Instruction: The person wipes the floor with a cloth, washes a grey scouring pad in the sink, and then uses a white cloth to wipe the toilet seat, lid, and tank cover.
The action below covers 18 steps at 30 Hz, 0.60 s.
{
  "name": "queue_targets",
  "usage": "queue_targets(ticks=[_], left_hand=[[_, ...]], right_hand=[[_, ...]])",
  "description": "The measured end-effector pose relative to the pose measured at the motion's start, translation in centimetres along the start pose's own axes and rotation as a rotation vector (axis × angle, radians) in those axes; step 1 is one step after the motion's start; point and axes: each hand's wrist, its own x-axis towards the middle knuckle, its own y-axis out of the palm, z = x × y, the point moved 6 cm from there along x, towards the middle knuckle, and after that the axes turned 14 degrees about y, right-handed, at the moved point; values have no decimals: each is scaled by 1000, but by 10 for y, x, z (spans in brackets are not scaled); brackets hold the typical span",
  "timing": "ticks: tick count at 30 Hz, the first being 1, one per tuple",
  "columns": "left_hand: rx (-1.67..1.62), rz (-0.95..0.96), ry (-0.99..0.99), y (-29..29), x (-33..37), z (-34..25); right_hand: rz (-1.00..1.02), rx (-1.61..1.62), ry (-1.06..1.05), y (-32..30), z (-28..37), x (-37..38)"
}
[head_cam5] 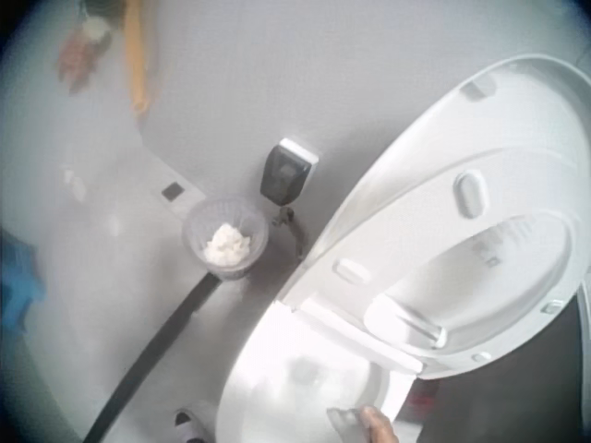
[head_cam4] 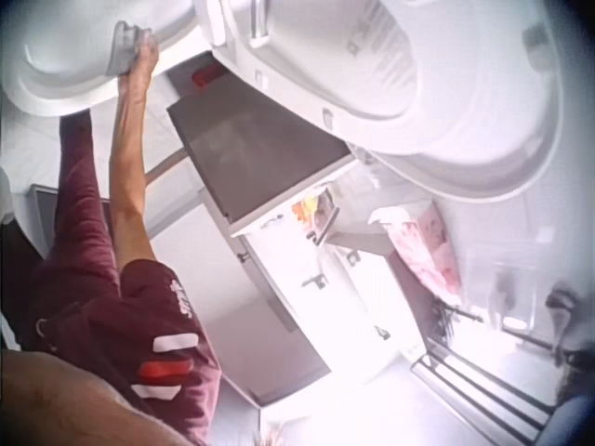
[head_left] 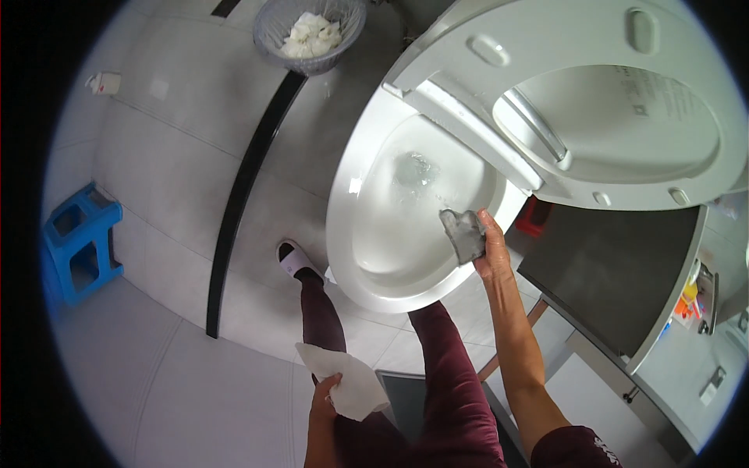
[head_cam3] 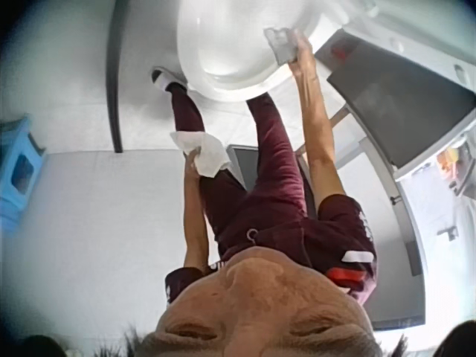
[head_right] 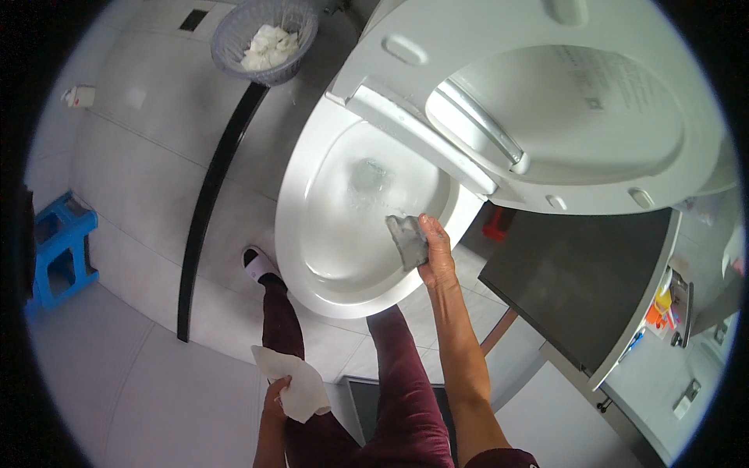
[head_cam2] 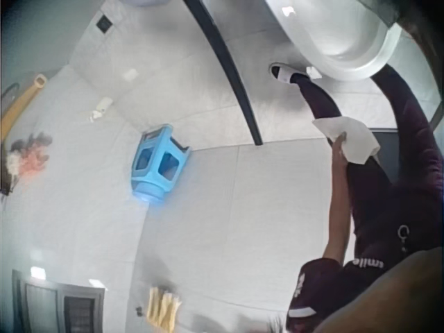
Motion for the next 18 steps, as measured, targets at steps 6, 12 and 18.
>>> queue_targets(ticks=[6,12,18], left_hand=[[-86,201,-5,6,-4,-77],[17,143,-95,-24,-6,-140],[155,159,-108,24,-27,-164]], right_hand=[[185,391,4,21,-12,-18],[183,439,-155,76,-2,-44],[168,151,-183,128,36,-36]])
